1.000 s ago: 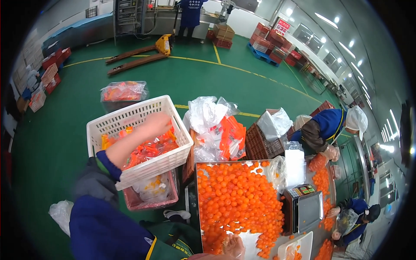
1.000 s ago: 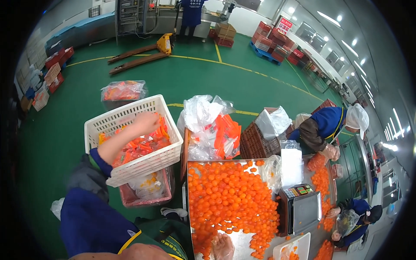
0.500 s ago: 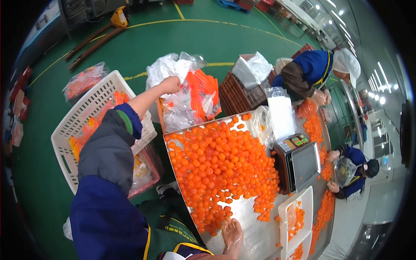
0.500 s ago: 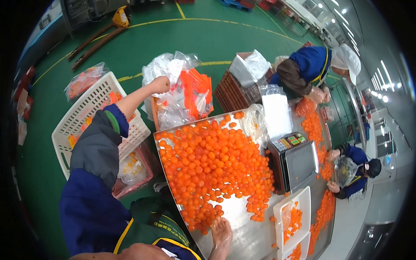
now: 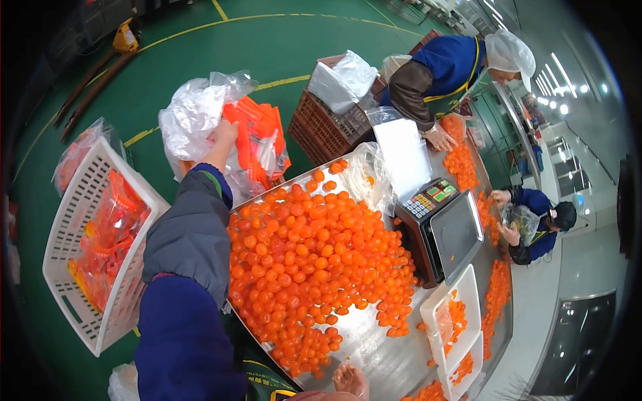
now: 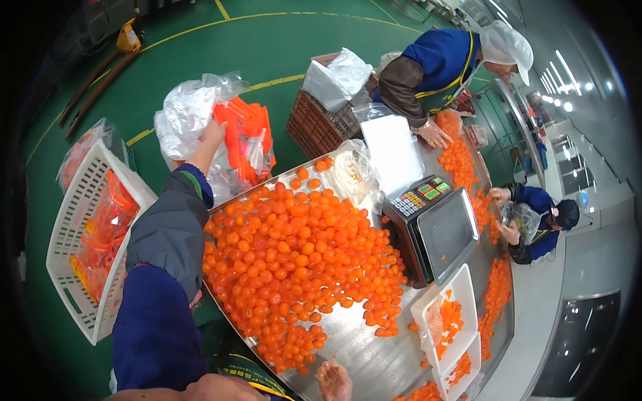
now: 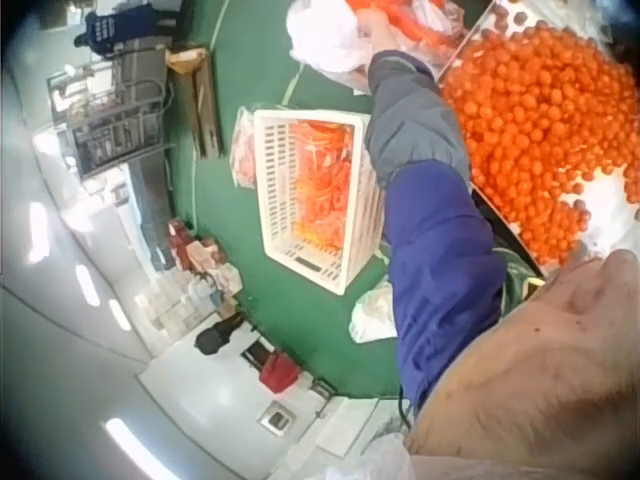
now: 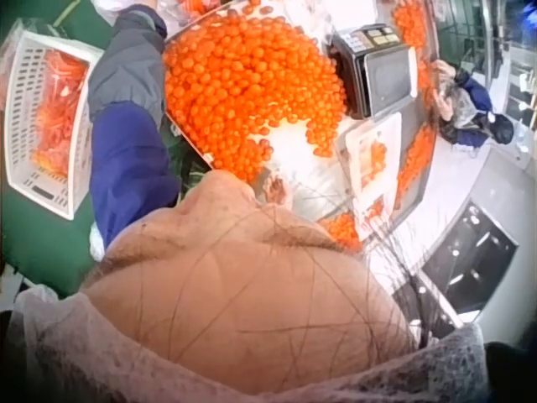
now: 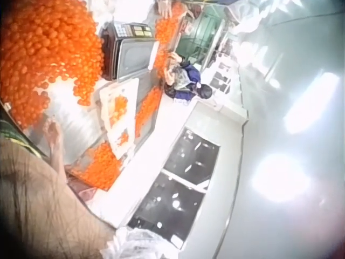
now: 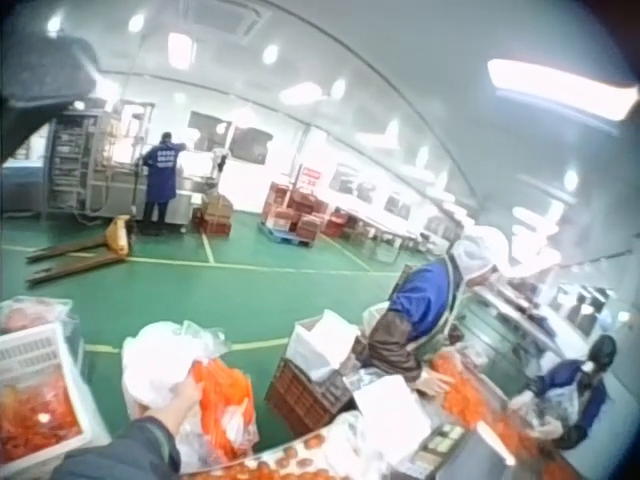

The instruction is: Sorting salted egg yolks on a stainless steel table and placing them into individual plastic bags.

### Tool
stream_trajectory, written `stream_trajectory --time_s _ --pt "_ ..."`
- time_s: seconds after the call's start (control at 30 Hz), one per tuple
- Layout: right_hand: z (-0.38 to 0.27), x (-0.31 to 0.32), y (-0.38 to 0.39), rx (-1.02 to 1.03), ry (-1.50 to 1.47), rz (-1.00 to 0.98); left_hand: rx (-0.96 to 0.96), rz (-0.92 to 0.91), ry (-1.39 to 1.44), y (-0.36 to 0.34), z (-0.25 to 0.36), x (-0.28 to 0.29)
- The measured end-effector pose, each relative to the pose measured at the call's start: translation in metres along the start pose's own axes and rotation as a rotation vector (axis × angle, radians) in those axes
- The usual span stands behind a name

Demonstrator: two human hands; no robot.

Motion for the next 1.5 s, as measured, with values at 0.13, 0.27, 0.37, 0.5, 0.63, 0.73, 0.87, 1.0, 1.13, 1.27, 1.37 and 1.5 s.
stream_trajectory --time_s 0.13,0.27,0.37,0.5,0.63,0.73,0.87,1.0,1.13,1.27,1.37,1.5 --pt "-0.016 -0.072 0.035 0.145 0.046 -0.129 -0.073 0.1 -0.085 -0.037 -0.033 -0.012" --pt "-0.056 -0.113 0.044 0.564 0.361 0.084 0.016 0.097 0.072 -0.054 -0.044 -0.001" --pt "-0.119 -0.176 0.053 1.246 1.099 0.336 -0.18 -0.18 0.093 0.0 0.008 -0.037" --pt "-0.155 -0.302 0.038 1.907 1.397 0.25 -0.146 -0.254 0.287 -0.029 -0.07 -0.008" --pt "-0.146 -0.336 0.0 1.821 1.467 0.339 -0.137 -0.06 0.528 -0.068 -0.113 0.03" --pt "-0.153 -0.318 -0.006 1.707 1.491 0.327 0.01 -0.143 0.696 -0.035 -0.085 -0.013" --pt "-0.133 -0.287 0.0 1.622 1.51 0.273 0.189 -0.197 0.619 0.019 -0.076 -0.01" --pt "-0.112 -0.254 0.001 1.628 1.392 0.144 -0.008 -0.212 0.558 0.022 -0.071 0.013" --pt "-0.125 -0.22 -0.003 1.275 0.871 0.05 -0.095 -0.325 0.565 0.037 -0.063 0.009" --pt "-0.115 -0.182 -0.01 0.451 0.077 -0.118 -0.304 -0.158 0.514 0.031 -0.073 0.018" --pt "-0.1 -0.171 -0.011 0.303 -0.193 -0.28 -0.699 0.191 0.13 0.039 -0.054 0.037" --pt "-0.078 -0.163 -0.009 0.036 -0.606 -0.616 -0.605 0.233 0.18 0.025 -0.048 0.05"
Point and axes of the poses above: each hand's wrist, its own y-axis away from the middle knuckle, its own x-axis out of the back of the hand, z = x × y, the point moved 8 cm from there along -y, towards the middle knuckle, and after that the axes turned 13 degrees about z, right-handed, at the moved point
